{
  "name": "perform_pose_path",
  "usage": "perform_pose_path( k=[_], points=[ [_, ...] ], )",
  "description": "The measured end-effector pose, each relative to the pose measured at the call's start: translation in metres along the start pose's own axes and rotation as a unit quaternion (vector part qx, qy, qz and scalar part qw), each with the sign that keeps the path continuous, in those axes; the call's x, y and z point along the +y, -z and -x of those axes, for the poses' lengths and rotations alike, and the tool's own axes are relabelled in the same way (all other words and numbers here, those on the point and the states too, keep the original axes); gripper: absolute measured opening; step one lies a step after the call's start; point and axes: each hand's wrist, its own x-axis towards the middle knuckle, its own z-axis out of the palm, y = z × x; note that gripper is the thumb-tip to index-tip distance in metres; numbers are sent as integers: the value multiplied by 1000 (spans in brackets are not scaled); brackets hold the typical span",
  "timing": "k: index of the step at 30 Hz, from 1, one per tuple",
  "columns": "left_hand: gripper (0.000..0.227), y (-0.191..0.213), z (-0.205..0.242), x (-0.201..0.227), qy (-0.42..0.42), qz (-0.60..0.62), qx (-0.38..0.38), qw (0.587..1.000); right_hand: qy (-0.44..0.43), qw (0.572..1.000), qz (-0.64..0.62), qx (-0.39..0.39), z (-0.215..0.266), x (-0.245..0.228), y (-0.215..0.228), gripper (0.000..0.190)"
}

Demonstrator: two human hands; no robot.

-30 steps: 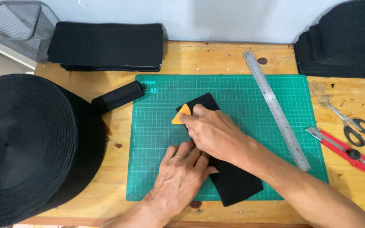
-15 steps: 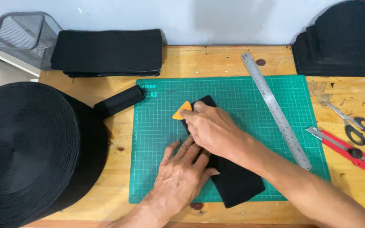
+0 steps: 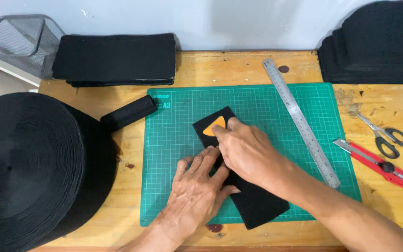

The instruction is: Measure and cut black fabric straps using a ruler, utility knife, and scissors on a cutting mat.

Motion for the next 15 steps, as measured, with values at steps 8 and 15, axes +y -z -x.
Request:
perform_pose_path(
  k=[8,15],
  points=[
    [49,3,-1,-3,4,16,-32,999,10,997,-30,74,-18,21,-16,33],
    [45,3,-4,-7,17,23,-57,998,-37,998,-17,54,15,16,-12,41]
  ],
)
